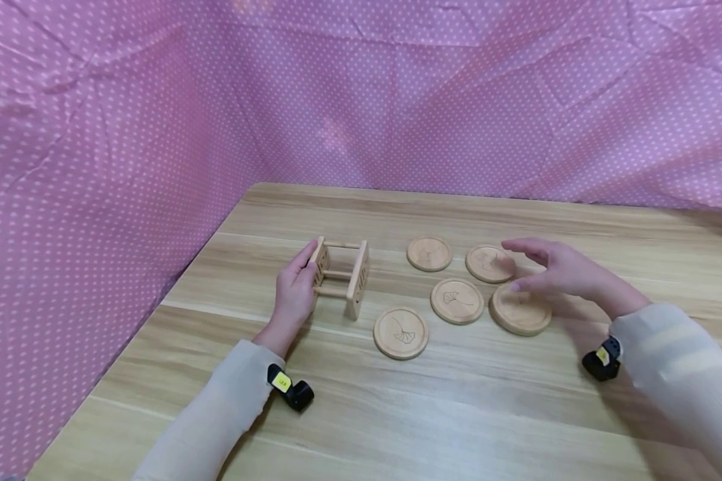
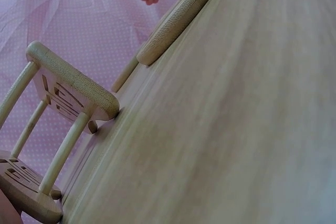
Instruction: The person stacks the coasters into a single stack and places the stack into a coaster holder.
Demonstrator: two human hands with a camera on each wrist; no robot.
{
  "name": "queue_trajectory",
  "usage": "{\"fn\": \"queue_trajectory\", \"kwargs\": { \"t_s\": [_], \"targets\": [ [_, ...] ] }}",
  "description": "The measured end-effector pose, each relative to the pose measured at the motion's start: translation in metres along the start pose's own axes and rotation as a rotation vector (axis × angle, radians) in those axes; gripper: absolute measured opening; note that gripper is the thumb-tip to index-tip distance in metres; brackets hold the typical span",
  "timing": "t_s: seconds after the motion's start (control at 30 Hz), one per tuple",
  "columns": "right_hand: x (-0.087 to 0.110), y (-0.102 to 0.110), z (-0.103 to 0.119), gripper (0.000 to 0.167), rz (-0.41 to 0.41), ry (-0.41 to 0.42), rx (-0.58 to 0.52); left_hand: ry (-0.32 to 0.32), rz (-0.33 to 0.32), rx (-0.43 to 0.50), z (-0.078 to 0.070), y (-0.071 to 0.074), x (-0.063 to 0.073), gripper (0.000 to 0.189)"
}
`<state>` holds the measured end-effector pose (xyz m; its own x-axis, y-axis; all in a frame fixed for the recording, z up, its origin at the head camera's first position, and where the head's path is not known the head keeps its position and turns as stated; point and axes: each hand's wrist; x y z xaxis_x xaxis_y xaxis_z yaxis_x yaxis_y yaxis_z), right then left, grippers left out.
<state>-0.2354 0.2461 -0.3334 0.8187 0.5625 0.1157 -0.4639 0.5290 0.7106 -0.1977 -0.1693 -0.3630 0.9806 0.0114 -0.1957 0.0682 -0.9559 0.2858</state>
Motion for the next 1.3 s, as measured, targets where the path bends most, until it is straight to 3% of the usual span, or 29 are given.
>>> {"fn": "queue_trajectory", "kwargs": {
  "t_s": [0.2, 0.63, 1.3],
  "targets": [
    [-0.011, 0.004, -0.003, 0.077, 0.006, 0.004, 0.057, -0.014, -0.002, 0.007, 0.002, 0.0, 0.0, 0.042],
    [-0.03, 0.014, -0.011, 0.077, 0.091, -0.016, 0.024, -0.021, 0.001, 0.007, 0.003, 0.0, 0.0, 0.042],
    [-0.055, 0.018, -0.022, 0.085, 0.319, 0.045, -0.031, -0.017, 0.014, 0.044, 0.004, 0.001, 0.0, 0.043]
  ]
}}
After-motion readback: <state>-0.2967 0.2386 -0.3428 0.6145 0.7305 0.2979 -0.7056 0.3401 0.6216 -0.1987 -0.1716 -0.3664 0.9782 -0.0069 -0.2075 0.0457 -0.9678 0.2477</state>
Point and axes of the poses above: each hand's wrist, its own x-axis away from the middle knuckle, its own y-axis out of the back of the hand, z = x × y, and after that the axes turned 7 degrees about z, right-handed
